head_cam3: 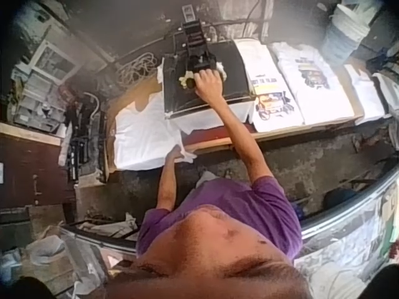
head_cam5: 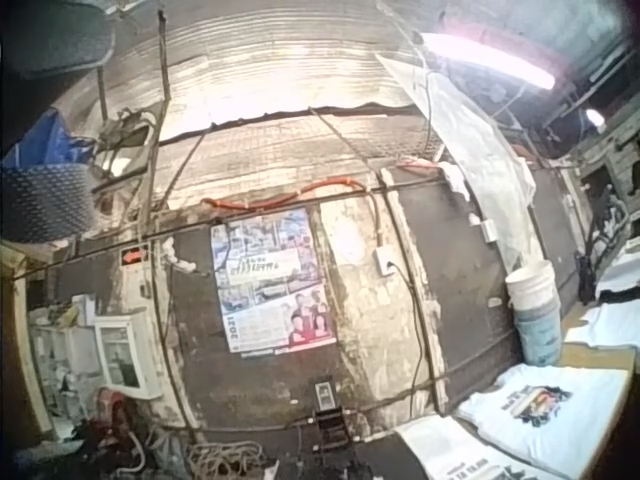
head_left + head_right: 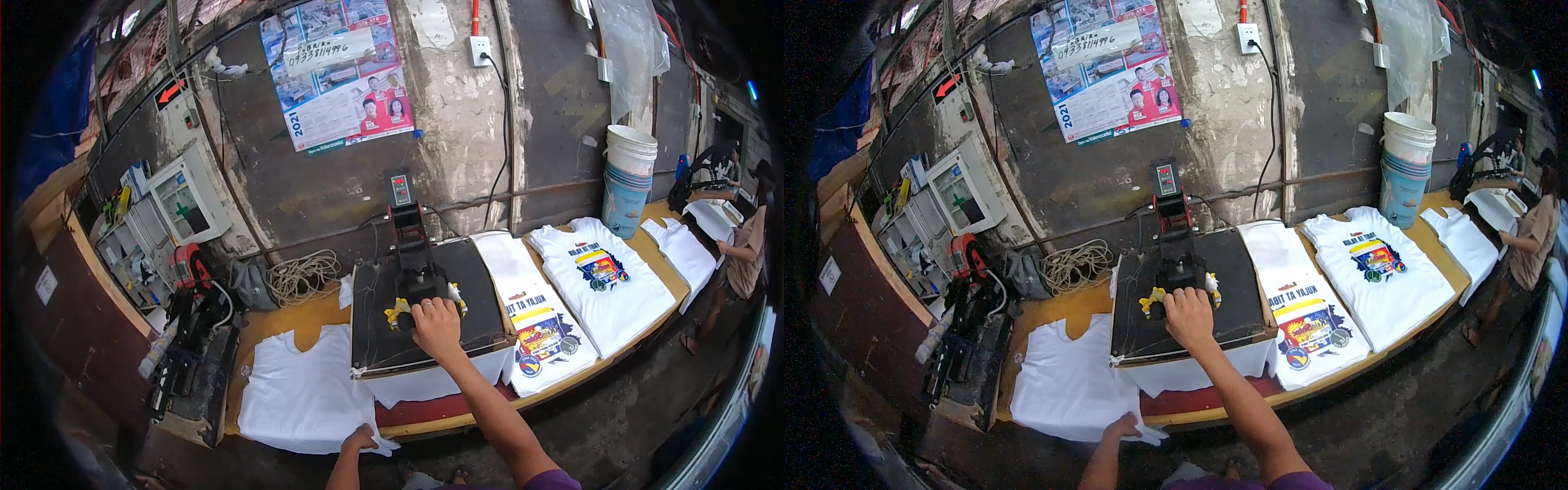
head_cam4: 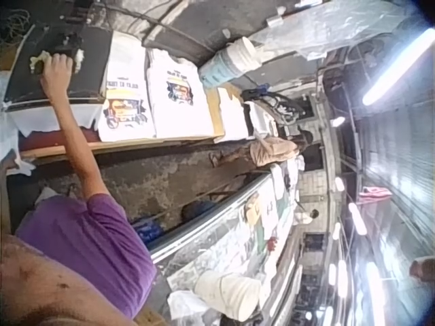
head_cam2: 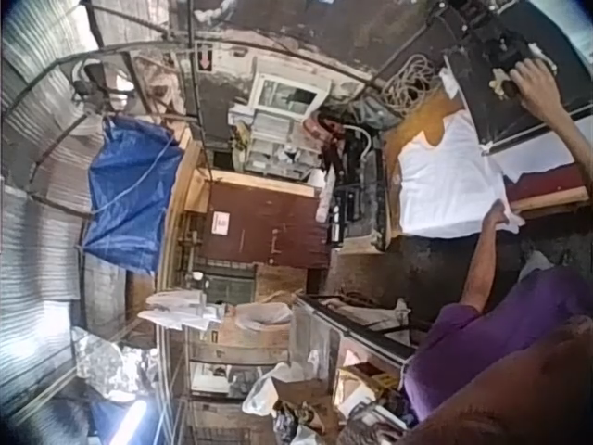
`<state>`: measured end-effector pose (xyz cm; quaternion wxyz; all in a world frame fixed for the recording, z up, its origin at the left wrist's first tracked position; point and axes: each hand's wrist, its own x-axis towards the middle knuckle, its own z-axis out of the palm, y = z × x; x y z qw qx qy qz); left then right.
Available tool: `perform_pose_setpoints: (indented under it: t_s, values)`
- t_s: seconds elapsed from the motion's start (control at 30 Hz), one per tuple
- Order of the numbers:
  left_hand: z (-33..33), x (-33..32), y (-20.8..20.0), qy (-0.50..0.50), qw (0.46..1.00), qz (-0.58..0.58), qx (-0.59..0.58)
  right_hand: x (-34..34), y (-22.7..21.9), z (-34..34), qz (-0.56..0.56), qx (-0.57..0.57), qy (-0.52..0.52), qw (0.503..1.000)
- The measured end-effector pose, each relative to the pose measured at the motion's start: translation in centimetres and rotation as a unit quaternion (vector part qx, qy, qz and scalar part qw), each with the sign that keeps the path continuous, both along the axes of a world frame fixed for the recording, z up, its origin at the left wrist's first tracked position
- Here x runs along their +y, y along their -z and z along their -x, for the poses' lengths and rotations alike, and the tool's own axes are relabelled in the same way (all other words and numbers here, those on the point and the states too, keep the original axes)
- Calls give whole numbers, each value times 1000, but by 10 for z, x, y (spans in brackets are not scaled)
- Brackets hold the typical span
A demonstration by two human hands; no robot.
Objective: Using a heat press machine to apply graphic designs onto white t-shirts.
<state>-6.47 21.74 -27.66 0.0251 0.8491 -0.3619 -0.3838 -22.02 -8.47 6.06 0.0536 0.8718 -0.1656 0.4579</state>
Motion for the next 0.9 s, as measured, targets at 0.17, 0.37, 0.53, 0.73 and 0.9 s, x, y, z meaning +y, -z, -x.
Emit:
perform_pose_setpoints:
  t_s: [0.17, 0.37, 0.53, 0.73, 0.9]
  values:
    - [3, -2, -10, 7, 1000, -6, 1, 0, 1, -1, 8, -9, -5, 1000]
    - [4, -1, -11, 16, 1000, 2, -2, 0, -1, 1, 15, -13, -10, 1000]
    - [8, -1, -18, -18, 1000, 7, 14, 1, -2, 1, 12, -7, -13, 1000]
    - [10, 0, -20, 31, 999, 4, 18, 0, 0, 0, 11, -7, -13, 1000]
    - [12, 0, -16, 53, 997, 54, -30, 0, 0, -1, -1, -17, -16, 1000]
